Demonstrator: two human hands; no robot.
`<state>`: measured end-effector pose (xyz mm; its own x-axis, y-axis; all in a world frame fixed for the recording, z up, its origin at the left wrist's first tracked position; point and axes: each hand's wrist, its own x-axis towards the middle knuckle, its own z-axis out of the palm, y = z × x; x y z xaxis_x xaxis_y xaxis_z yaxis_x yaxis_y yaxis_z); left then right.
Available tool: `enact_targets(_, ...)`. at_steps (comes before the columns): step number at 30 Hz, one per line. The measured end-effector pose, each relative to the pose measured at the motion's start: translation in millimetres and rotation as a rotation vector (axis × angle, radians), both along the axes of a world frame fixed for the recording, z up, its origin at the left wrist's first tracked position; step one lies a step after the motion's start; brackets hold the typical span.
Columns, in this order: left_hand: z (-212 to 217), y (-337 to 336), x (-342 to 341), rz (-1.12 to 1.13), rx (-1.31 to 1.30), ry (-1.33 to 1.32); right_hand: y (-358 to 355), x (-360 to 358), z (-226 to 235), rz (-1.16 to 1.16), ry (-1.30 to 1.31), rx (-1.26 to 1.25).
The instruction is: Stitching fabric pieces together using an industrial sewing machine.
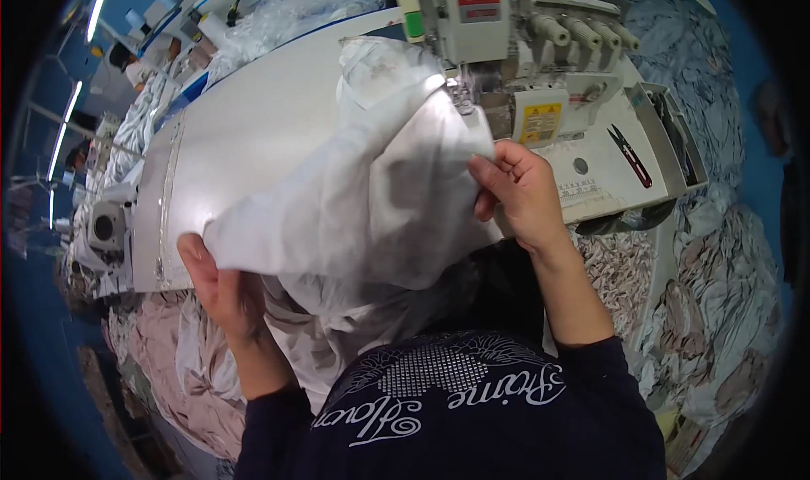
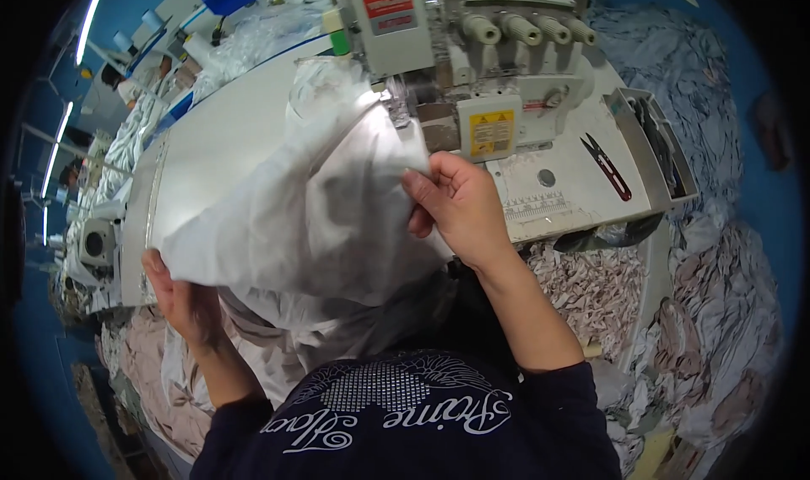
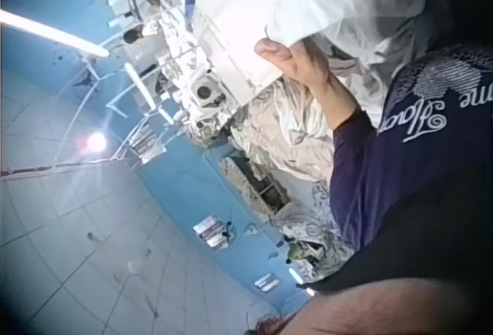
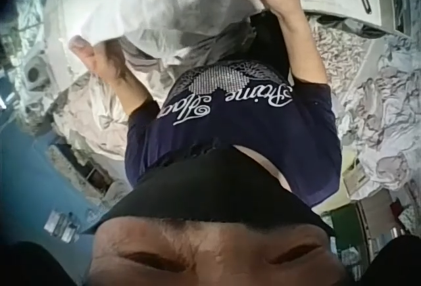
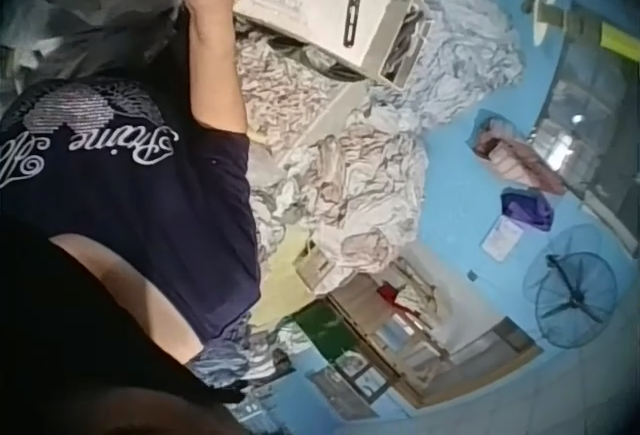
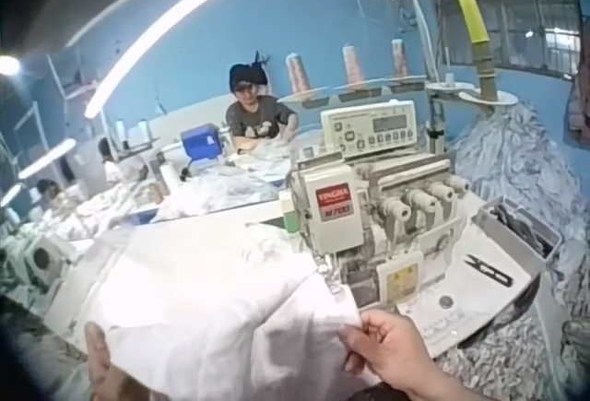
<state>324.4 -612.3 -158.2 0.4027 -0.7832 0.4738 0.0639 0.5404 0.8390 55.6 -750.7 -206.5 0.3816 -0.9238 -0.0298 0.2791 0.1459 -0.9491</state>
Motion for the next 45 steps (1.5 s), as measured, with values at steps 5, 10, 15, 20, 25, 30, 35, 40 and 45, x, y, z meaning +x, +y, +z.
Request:
enact_targets(5,2,-27,23,-0.165,-0.151,-0.019,6,-3,3,-0.061,0.042,-0.042)
enact_targets(10,22,-50,33,-0.134,-0.227,-0.061,1,1,-3,-0.025,0.069,-0.037)
enact_targets(15,52,-79,41,-0.097,-0.330,-0.149,-1,-2,-2,-0.001,0.023,-0.027)
enact_targets(20,82,-109,38,-0.175,-0.392,-0.161,-2,-5,1,-0.020,0.004,-0.002)
enact_targets(25,114,-131,42,-0.153,-0.480,-0.122,0,-5,0,0.025,0.019,0.011)
enact_targets(30,105,-119,11,0.497,0.440,-0.795,3,-10,0,-0.012,0.061,0.025)
enact_targets(35,-58,-27,31,0.236,0.682,-1.304,0,-5,-1,-0.012,0.119,0.028)
enact_targets(40,-47,-42,37,0.706,0.268,-0.995,0,-7,3,0.005,0.044,0.019)
enact_targets(45,15,-94,29,0.759,-0.093,-0.835,-2,-6,-4,-0.006,0.074,-0.016)
